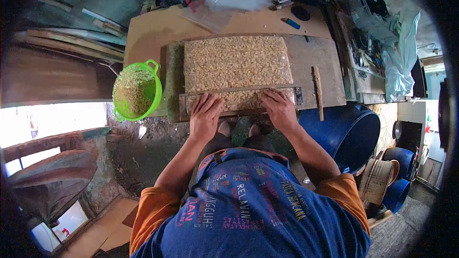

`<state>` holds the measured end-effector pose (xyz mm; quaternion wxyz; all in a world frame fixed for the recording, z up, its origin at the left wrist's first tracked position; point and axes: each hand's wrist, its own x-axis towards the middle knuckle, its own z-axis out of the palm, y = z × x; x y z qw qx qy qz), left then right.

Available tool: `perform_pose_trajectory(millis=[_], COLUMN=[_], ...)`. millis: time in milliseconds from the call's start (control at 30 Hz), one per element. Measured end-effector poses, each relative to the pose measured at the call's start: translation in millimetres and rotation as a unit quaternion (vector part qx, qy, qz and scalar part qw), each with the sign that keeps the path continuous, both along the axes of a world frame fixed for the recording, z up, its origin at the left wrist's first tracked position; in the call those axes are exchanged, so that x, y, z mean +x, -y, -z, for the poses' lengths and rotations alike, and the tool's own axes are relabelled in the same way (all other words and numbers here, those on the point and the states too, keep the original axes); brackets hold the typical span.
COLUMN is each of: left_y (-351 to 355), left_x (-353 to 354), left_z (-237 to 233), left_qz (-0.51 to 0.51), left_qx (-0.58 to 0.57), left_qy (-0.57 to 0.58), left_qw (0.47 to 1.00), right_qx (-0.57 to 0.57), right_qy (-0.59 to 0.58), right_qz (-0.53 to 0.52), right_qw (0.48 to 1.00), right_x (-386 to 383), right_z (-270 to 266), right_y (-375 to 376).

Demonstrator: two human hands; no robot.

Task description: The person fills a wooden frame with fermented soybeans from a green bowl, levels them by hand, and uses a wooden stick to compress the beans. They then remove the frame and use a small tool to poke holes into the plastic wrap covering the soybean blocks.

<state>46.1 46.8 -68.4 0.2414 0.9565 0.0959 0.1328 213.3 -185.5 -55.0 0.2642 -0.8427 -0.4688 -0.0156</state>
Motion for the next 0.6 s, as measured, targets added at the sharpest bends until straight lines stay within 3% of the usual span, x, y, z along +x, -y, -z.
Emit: perform_pose_trajectory(millis=[233,333,567,600], left_y=[23.7,33.9,28.3,27.7], left_x=[21.9,33.0,30.3,29.8], left_z=[-16.3,-15.0,-18.8,-15.7], left_qz=[0.063,0.131,0.188,0.188], left_qx=[0.047,0.046,0.035,0.039], left_qy=[0.009,-0.050,-0.112,-0.122], left_qw=[0.997,0.989,0.975,0.974], right_qx=[-0.037,-0.041,-0.018,-0.038], right_qy=[0.023,0.039,0.016,0.007], right_qz=[0.013,0.009,0.007,0.067], right_qw=[0.999,0.998,1.000,0.997], right_x=[-7.4,-9.4,-2.9,8.7], right_z=[-0.3,0.8,-8.8,-1.2], right_y=[2.9,5.1,21.8,26.2])
